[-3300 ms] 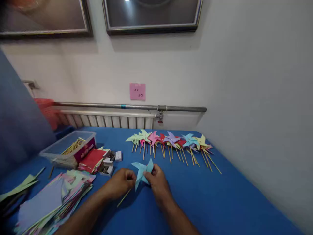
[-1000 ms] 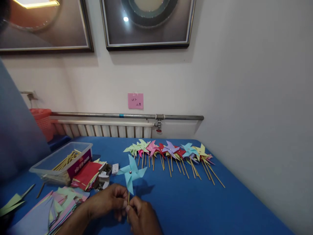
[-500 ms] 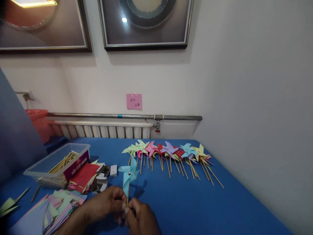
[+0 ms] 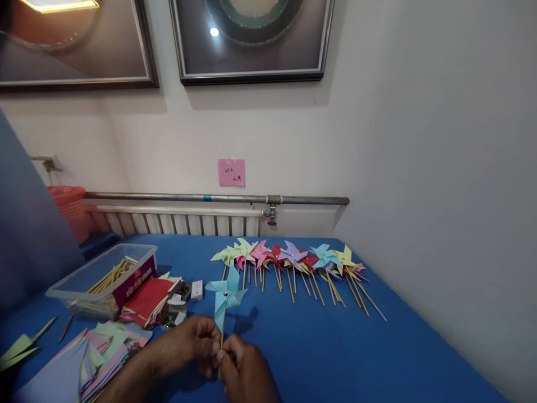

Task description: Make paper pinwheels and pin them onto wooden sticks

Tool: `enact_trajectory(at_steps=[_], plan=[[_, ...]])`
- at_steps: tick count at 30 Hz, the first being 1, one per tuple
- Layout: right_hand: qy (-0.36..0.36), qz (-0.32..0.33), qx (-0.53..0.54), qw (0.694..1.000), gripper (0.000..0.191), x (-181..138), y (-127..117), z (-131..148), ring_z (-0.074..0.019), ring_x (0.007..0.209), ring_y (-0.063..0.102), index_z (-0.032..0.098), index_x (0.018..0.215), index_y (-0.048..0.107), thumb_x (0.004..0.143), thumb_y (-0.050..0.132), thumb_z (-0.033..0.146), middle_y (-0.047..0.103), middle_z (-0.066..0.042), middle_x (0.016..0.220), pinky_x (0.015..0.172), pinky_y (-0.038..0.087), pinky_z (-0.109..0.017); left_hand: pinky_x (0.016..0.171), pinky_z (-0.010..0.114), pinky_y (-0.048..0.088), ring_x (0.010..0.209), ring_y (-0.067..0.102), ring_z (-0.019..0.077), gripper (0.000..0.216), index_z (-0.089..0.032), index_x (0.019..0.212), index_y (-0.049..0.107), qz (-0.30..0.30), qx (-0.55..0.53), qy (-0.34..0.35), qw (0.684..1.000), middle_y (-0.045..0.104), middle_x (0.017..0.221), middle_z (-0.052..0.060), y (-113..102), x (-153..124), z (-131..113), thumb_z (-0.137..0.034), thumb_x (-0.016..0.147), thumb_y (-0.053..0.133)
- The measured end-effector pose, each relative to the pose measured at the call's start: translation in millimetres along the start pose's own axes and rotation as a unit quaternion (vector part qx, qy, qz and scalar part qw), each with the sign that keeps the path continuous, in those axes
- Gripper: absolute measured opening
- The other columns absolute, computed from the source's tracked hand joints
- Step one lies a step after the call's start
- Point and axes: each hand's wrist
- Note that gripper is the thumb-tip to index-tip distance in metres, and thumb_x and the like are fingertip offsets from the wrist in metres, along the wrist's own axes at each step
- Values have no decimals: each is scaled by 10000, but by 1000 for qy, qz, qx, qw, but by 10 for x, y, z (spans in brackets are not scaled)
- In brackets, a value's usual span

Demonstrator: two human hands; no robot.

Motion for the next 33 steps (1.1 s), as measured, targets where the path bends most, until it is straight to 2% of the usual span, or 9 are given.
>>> enact_trajectory(at_steps=[4,8,14,26,33], plan=[[-5,-9,2,1000,311,9,8,9,-125,515,473,250,804,543,956,559,521,533,52,633,553,378,-246,563,252,446,568,659,148,312,-175,785,637,-9,13,2,1000,715,713,50,-17,22,26,-445,708,774],[-16,-11,-5,1000,291,6,-10,35,-137,549,477,251,787,532,952,559,489,534,43,632,563,354,-256,534,248,407,552,628,145,242,-187,791,625,-47,64,-21,997,689,685,33,3,57,65,-405,718,702],[-28,-26,-16,999,306,12,-22,30,-145,589,473,251,766,518,955,545,490,495,43,630,575,346,-257,522,256,379,537,610,148,164,-201,812,605,-78,121,-42,989,677,676,21,65,37,8,-342,728,612],[-48,-30,-32,998,324,44,-23,1,-154,616,495,253,756,496,958,504,506,493,42,617,592,369,-256,529,255,380,536,588,136,153,-185,819,595,-75,144,-50,985,644,657,4,71,41,-22,-290,709,591],[-42,-31,-31,998,315,52,-25,-7,-145,604,458,252,747,500,949,540,490,450,54,612,586,349,-254,524,255,369,532,577,132,144,-195,812,575,-83,148,-53,984,614,637,-19,100,33,-43,-269,690,554]])
Point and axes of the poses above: each hand's wrist, its own x-axis towards the middle knuckle, its own y-axis out of the palm, z = x × y
